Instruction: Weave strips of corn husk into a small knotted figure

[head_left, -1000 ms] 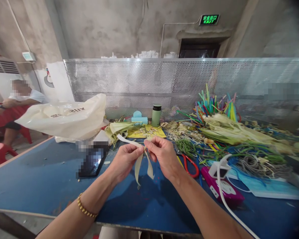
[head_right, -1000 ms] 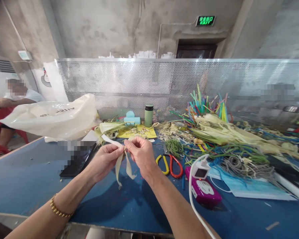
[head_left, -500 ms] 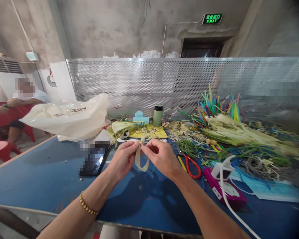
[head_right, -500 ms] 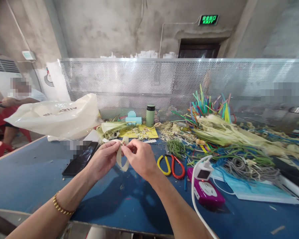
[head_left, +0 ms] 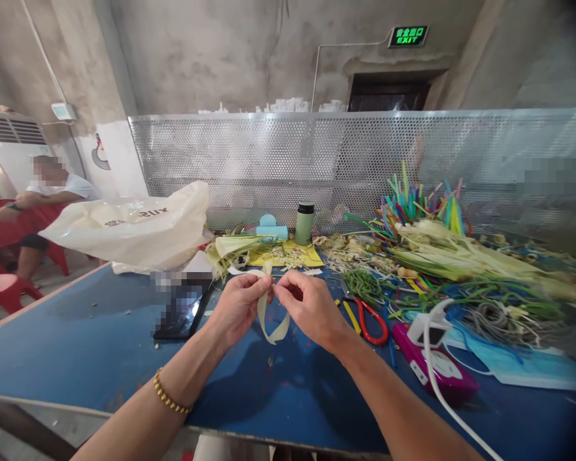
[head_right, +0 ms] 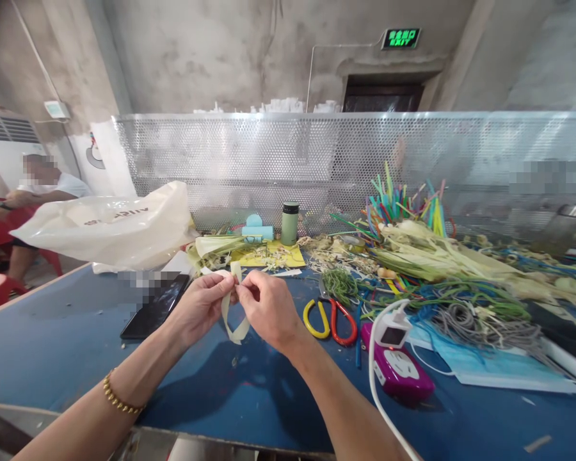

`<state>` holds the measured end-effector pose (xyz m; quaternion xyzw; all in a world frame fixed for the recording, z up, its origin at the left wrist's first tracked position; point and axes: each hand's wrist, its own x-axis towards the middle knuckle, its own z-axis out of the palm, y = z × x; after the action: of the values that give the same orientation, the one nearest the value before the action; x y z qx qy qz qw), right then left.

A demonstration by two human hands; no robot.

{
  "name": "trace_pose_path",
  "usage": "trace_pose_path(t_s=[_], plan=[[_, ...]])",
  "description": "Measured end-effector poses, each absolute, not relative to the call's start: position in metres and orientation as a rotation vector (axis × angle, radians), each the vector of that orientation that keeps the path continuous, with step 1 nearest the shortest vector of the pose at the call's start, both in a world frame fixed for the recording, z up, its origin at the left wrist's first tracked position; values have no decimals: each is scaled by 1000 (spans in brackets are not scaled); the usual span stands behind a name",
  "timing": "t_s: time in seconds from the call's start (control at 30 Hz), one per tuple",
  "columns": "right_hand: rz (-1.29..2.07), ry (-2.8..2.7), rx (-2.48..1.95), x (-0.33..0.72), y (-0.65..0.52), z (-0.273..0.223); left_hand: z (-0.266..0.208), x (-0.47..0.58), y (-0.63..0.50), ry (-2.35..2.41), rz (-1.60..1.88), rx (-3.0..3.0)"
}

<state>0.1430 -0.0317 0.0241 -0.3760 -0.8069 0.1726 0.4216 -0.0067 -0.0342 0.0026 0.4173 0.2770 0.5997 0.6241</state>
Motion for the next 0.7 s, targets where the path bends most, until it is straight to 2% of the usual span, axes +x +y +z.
trace_pose_path(t_s=[0.4,0.6,0.7], plan=[[519,-2044,-913,147,-28,26,4,-18,-30,661,1394,1003],[205,-1930,-825,160,-18,33,5,-21,-34,646,1192,1082],[170,-2076,-696,162,-17,35,3,-20,-35,613,1101,1129]])
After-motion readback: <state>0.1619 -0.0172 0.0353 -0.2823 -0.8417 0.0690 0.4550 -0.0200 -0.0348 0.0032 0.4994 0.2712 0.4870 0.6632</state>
